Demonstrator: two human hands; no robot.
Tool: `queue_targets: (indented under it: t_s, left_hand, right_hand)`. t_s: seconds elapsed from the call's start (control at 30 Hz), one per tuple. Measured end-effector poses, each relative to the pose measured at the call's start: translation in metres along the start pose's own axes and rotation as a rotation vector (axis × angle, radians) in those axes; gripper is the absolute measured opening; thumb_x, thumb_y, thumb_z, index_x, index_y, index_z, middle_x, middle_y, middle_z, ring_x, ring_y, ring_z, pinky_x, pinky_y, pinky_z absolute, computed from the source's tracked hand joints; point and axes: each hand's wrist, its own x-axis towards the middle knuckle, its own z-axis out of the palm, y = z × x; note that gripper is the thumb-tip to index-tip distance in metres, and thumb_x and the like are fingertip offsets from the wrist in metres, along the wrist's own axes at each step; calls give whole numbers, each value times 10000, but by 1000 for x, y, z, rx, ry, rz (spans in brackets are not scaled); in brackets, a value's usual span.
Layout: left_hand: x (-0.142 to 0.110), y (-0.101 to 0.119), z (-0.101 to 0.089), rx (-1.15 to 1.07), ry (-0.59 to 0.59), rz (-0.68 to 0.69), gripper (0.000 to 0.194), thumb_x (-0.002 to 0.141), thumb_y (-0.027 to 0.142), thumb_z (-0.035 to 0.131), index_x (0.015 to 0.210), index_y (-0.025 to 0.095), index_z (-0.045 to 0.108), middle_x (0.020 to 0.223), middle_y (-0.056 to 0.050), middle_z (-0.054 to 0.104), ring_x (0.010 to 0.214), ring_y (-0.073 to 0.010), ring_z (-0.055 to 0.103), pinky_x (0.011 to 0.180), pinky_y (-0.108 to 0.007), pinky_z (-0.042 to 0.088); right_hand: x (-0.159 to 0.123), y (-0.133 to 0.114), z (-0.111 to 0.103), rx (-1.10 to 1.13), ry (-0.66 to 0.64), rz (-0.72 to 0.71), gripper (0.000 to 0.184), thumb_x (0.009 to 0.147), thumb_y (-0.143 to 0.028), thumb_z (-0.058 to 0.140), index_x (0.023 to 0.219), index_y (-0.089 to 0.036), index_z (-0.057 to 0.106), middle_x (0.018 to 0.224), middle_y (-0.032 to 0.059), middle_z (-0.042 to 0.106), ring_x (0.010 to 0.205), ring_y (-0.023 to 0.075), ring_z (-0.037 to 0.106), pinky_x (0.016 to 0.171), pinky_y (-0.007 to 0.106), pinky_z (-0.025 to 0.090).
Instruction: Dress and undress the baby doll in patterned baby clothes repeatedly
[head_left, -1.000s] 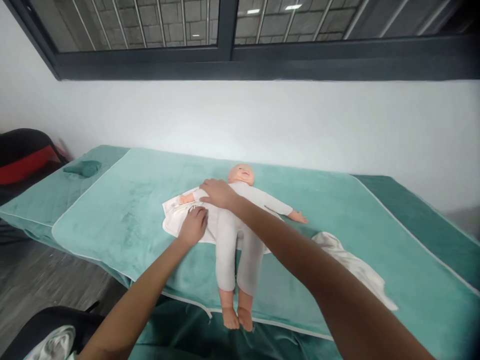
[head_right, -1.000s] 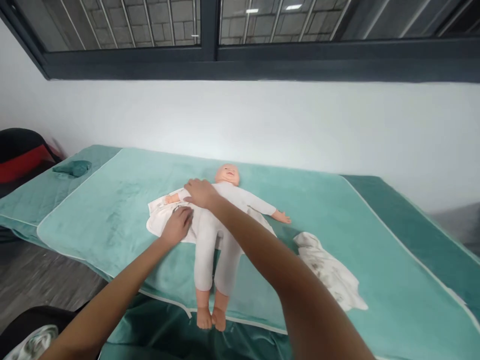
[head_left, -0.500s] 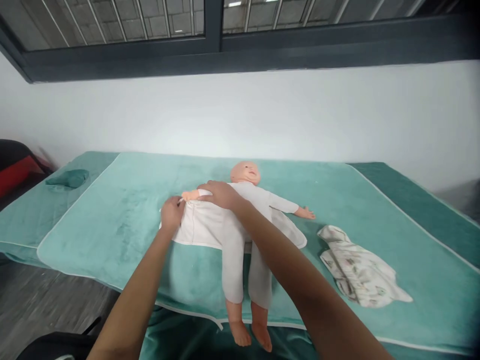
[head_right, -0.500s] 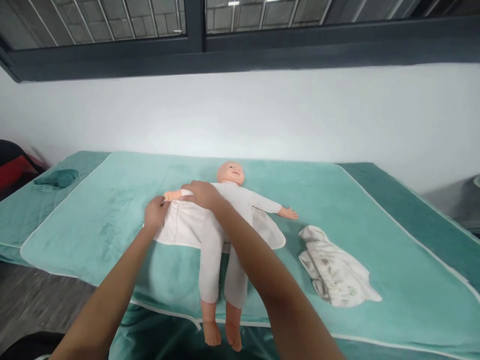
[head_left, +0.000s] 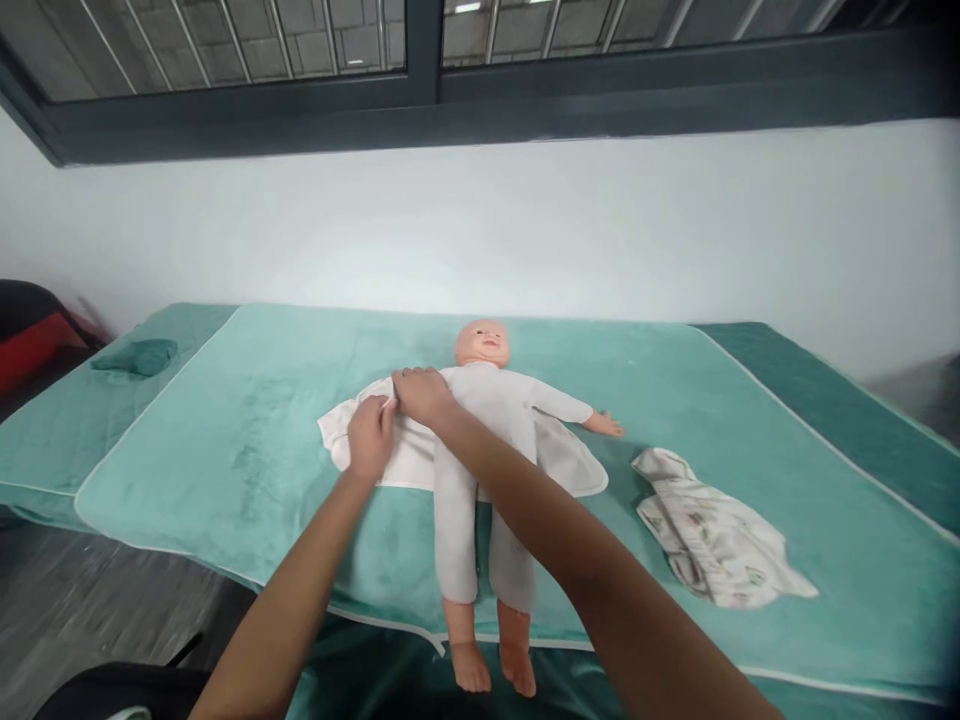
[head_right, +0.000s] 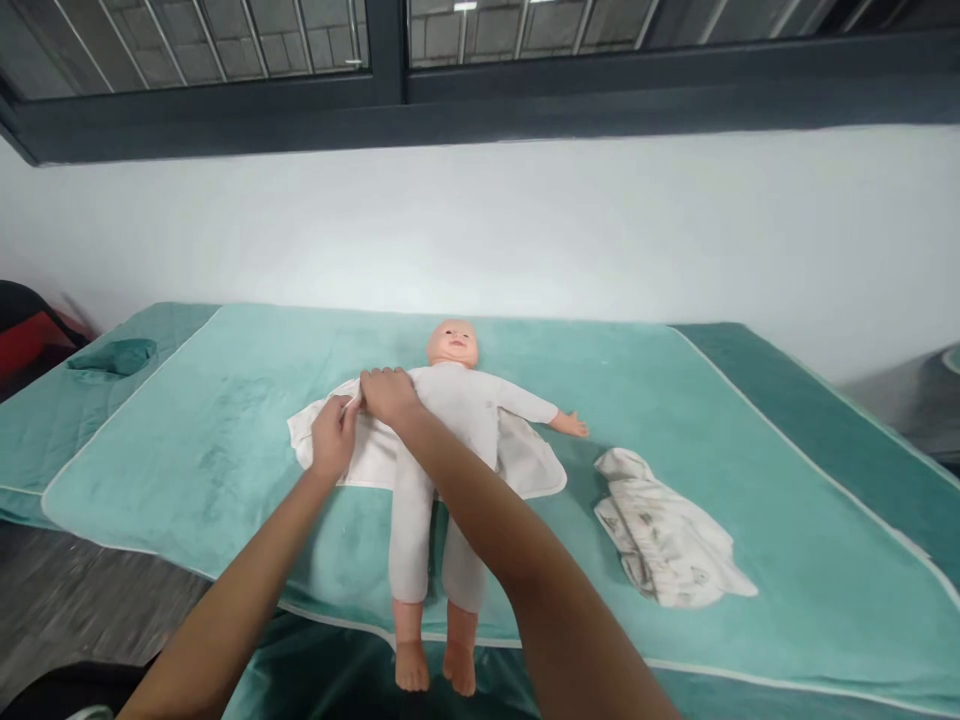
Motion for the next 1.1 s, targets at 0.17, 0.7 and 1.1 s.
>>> queue_targets:
  t_s: [0.17, 0.7, 1.1]
  left_hand:
    - [-5, 67, 25, -299, 22, -40, 277, 1024, 427, 413, 934, 218, 571, 896, -34, 659, 846, -185, 600, 805, -298, 465]
    - [53, 75, 50, -315, -81, -249, 247, 983, 346, 447, 776, 212, 466, 803, 7, 529, 797, -160, 510, 764, -284, 407]
    - [76, 102, 24, -53, -173, -133, 192, 952, 323, 495, 796, 212, 516, 905, -36, 626, 915, -208, 590, 852, -319, 439]
  right_hand:
    - [1, 2, -13, 33, 51, 64, 269, 966, -156, 448, 1209, -176, 563, 1178, 147, 667, 1068, 286, 631, 889, 396, 453]
    - [-173, 109, -4, 753, 323, 693, 398, 986, -554, 358, 1179, -238, 505, 1123, 155, 722, 1060, 352, 670, 902, 440, 472]
    - [-119, 84, 25, 1400, 370, 355, 529, 787, -487, 699, 1224, -244, 526, 848, -29, 587, 766, 155, 561, 733, 292, 471]
